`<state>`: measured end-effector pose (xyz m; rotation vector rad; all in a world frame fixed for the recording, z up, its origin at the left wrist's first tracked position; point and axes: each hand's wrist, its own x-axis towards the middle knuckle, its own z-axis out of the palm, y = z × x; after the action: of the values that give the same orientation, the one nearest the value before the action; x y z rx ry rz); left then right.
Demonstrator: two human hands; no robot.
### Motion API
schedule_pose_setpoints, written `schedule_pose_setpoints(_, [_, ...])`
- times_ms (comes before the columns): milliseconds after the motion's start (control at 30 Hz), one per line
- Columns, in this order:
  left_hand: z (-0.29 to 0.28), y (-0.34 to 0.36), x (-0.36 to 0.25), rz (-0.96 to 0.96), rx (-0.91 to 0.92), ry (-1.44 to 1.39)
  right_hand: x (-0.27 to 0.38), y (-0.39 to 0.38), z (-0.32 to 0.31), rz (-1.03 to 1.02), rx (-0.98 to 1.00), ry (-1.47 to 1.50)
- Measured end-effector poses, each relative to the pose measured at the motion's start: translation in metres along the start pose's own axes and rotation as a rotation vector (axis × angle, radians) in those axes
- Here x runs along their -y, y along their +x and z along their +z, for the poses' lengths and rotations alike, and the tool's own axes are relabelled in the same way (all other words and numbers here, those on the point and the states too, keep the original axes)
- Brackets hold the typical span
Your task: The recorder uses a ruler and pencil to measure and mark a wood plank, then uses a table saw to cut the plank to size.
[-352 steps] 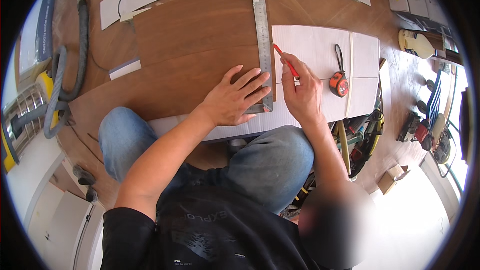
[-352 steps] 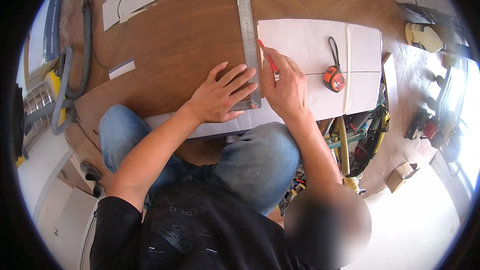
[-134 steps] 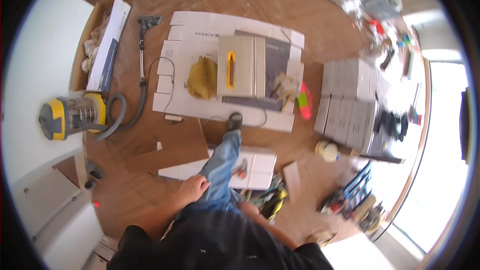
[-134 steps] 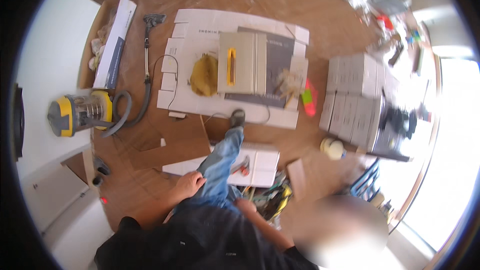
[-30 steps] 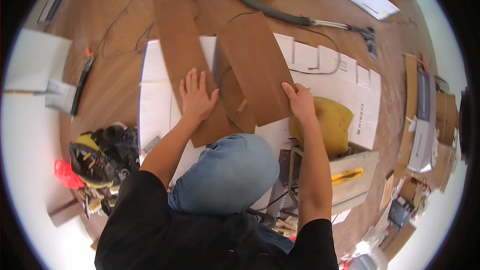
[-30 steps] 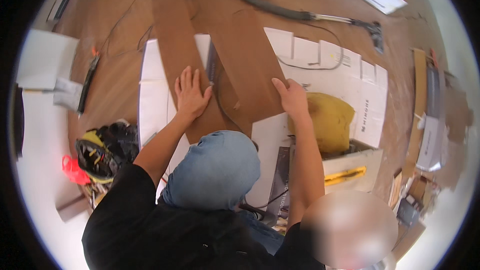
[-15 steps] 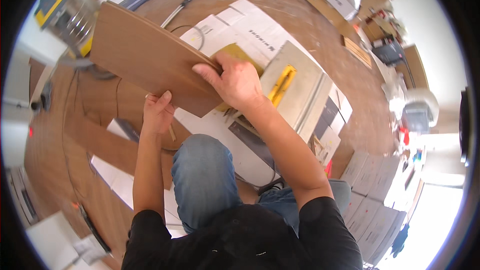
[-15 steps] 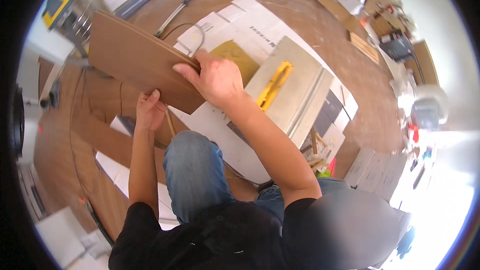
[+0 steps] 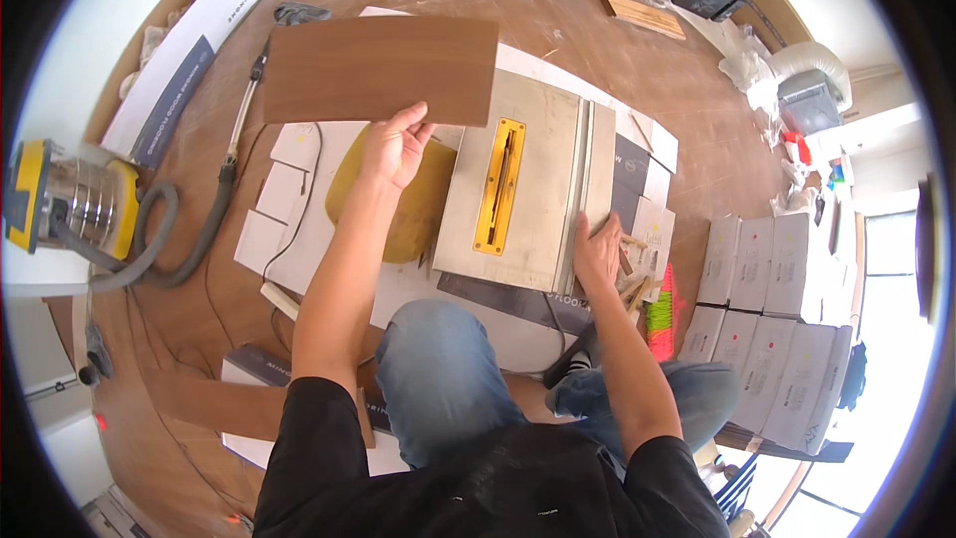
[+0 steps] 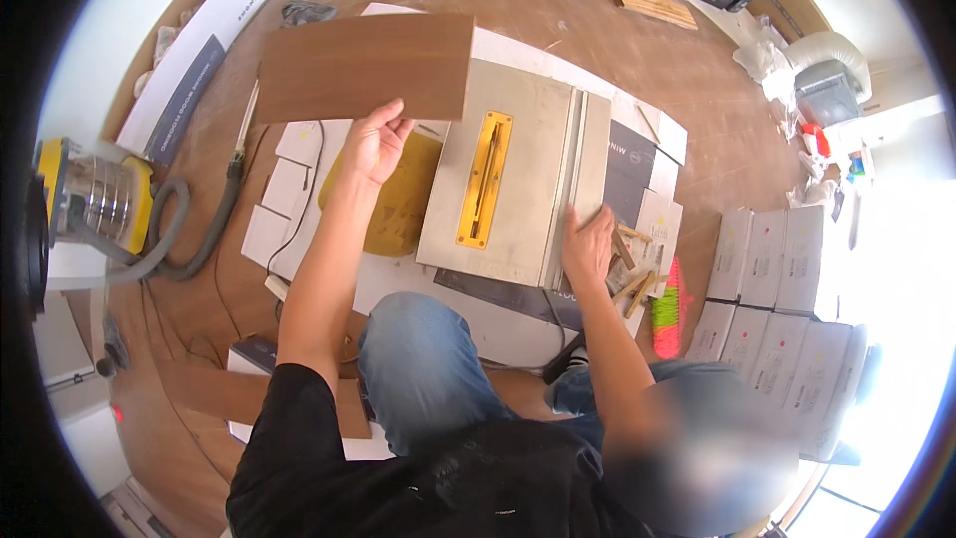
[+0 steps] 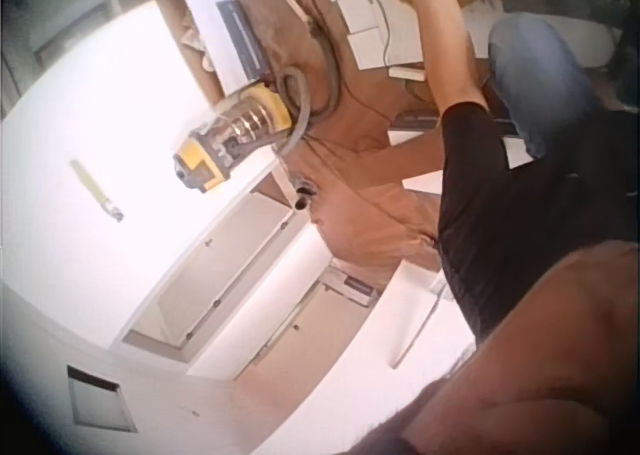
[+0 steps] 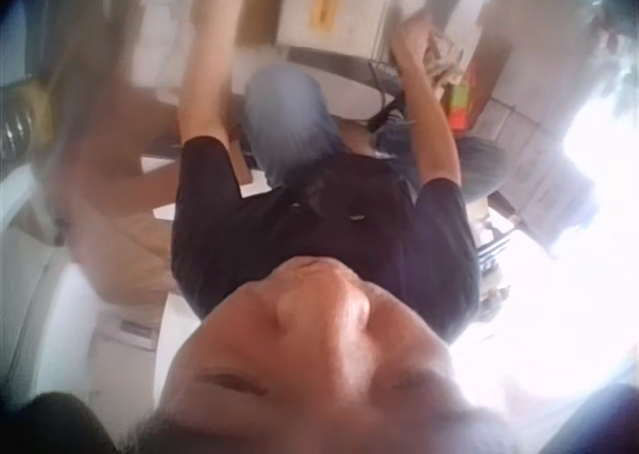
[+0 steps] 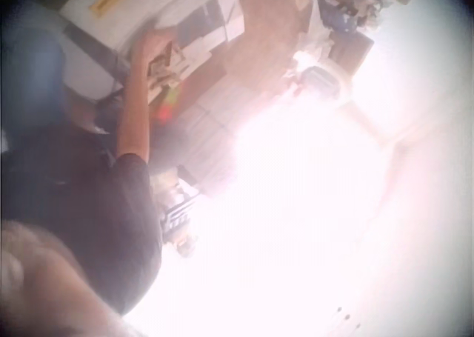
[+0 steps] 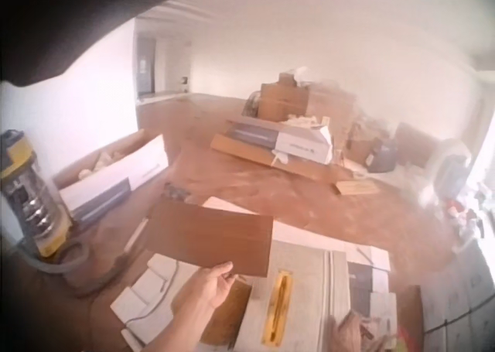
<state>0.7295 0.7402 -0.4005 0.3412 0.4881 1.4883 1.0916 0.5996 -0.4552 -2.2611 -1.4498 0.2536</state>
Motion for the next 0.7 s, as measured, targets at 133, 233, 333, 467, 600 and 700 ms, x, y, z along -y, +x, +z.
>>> schedule_pose_setpoints(133, [-0.026, 0.032, 0.028, -0.122, -0.133, 0.11, 0.025, -0.008, -0.003, 0.002, 0.094, 0.008])
schedule_pose_setpoints(233, [-0.034, 0.053, 0.05, -0.142, -0.201, 0.192, 0.03, -0.003, -0.008, 0.036, 0.151, 0.023])
schedule_pose_setpoints(333, [-0.033, 0.061, 0.063, -0.165, -0.256, 0.28, 0.025, 0.0, -0.004, 0.013, 0.126, -0.014])
schedule_pose_setpoints(467, [-0.032, 0.06, 0.072, -0.196, -0.258, 0.255, 0.024, 0.005, -0.006, 0.026, 0.155, -0.022])
schedule_pose_setpoints(600, [-0.03, 0.059, 0.068, -0.226, -0.267, 0.33, 0.026, 0.004, -0.008, 0.04, 0.155, -0.003])
schedule_pose_setpoints(700, [-0.038, 0.058, 0.066, -0.267, -0.34, 0.191, 0.025, 0.003, -0.007, 0.059, 0.173, -0.015])
